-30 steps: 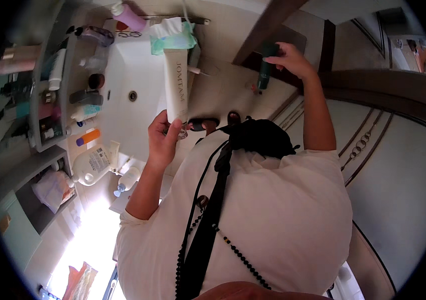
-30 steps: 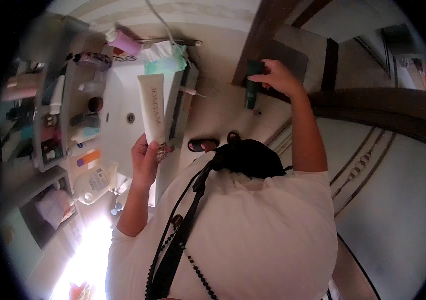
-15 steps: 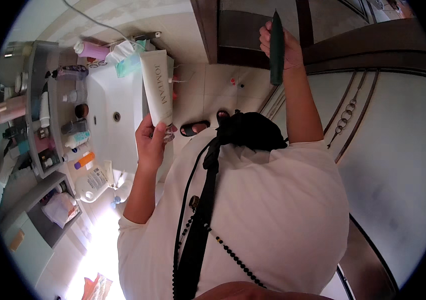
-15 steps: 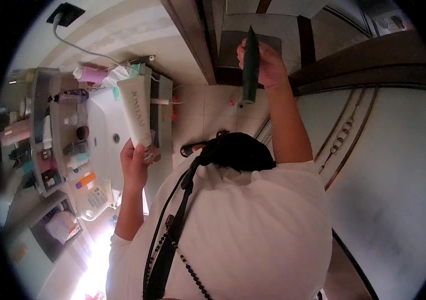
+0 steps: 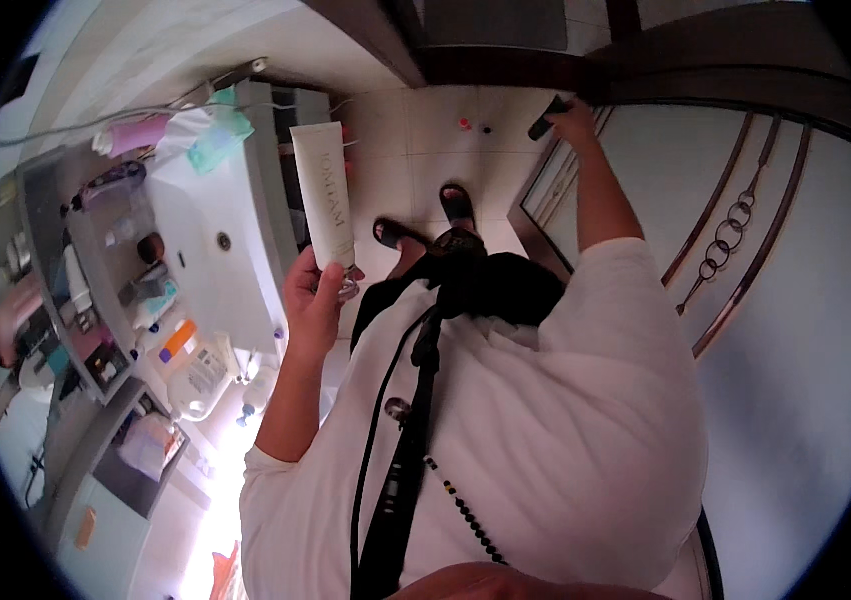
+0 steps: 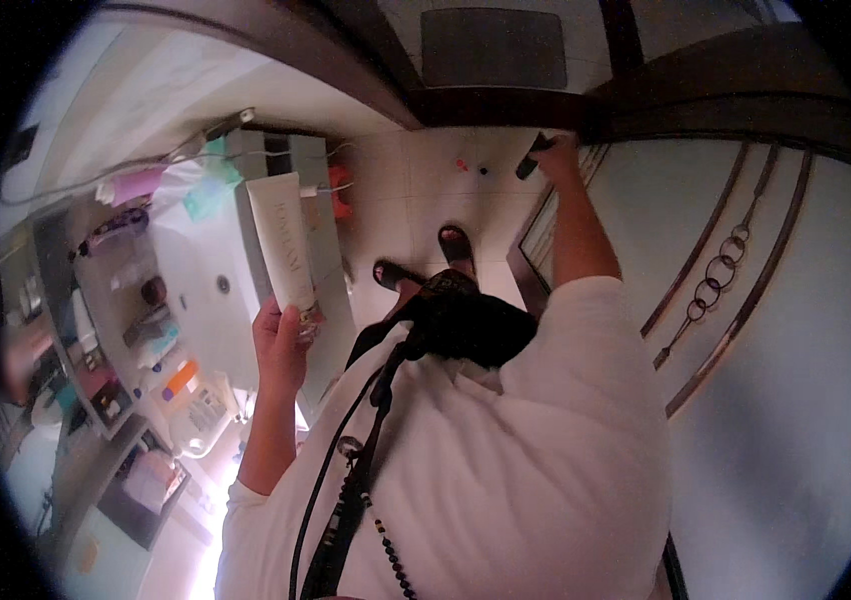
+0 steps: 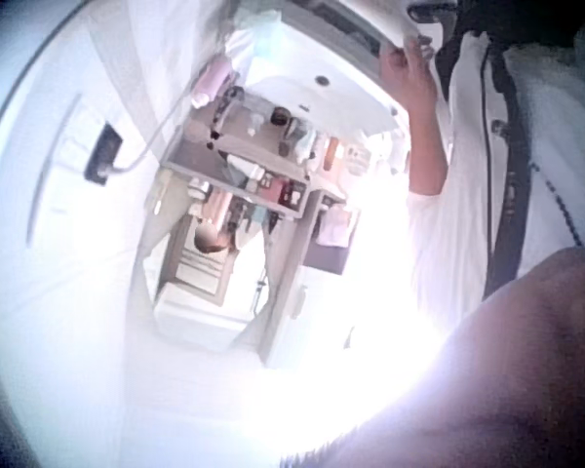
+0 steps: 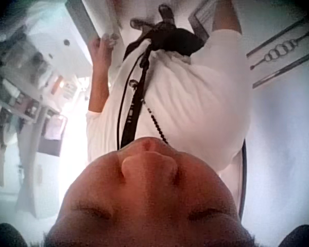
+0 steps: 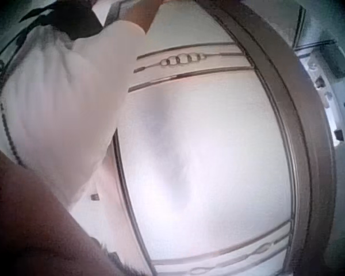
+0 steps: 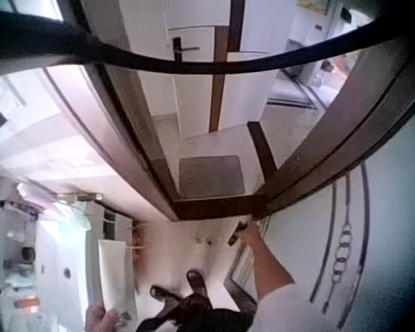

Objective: The person handles and moves several skincare bottles, tubes, and jars on a bathroom shelf and near the sink, occasionally wiping the surface with a tissue.

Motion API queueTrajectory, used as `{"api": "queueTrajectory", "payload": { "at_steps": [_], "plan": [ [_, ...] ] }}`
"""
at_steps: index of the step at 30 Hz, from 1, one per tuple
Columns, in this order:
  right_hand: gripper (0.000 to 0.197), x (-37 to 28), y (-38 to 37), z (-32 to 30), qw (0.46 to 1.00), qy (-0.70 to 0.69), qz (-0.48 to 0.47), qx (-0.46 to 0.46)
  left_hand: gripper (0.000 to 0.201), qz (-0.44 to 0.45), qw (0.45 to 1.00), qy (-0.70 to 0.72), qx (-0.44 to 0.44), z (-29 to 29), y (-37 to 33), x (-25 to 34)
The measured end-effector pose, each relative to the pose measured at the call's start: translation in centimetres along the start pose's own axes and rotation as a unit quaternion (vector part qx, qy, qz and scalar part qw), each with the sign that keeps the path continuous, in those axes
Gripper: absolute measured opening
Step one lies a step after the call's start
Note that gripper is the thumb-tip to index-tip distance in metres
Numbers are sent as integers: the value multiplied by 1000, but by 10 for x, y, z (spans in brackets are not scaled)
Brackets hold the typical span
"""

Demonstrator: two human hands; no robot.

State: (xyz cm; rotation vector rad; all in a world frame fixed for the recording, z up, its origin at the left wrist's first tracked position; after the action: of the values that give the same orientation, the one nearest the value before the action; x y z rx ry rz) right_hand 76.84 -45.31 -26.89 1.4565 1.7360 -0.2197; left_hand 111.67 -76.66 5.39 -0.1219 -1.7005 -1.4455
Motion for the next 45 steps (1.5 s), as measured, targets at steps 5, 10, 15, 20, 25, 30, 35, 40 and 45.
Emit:
{"api": "queueTrajectory", "payload": {
  "at_steps": [5, 10, 15, 20, 25, 30, 35, 40, 45],
  "plan": [
    [55, 60, -2, 41, 992, 75, 39, 95, 33, -11, 1000, -27, -1, 7, -33, -11],
    [39, 90, 33, 95, 973, 89, 200, 79, 33, -52, 999, 0, 4, -11, -70, -70],
    [41, 179, 41, 176, 954, -20, 289, 73, 30, -107, 994, -11, -14, -17, -114, -124],
    [41, 265, 21, 260, 950, 78, 266, 145, 32, -122, 992, -36, 27, -34, -181, -191],
    [42, 282, -23, 310, 959, 126, 228, 112, 28, -85, 996, -21, 34, -61, -239, -252],
    [39, 330, -54, 353, 966, 175, 93, 169, 29, -131, 990, -16, 47, -67, -281, -283],
    [35, 341, -73, 383, 973, 137, 76, 172, 31, -127, 986, -10, 107, -79, -308, -294],
    [48, 340, -79, 387, 973, 126, 130, 140, 31, -140, 987, -7, 82, -81, -305, -281],
    [60, 333, -64, 369, 975, 188, 84, 83, 31, -102, 988, -82, 79, -85, -285, -268]
  ]
}}
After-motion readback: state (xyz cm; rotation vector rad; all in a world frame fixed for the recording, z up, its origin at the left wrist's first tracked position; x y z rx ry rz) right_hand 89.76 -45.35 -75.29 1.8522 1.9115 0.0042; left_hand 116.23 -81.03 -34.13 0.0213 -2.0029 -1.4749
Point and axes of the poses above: each hand's wrist, its own y-axis away from the middle knuckle, its own z-axis out of the palm, x = y × z, the point moved 5 cm from there along -y, towards the middle knuckle, and after that the axes turned 13 degrees about -z, right-handed, at the moved point
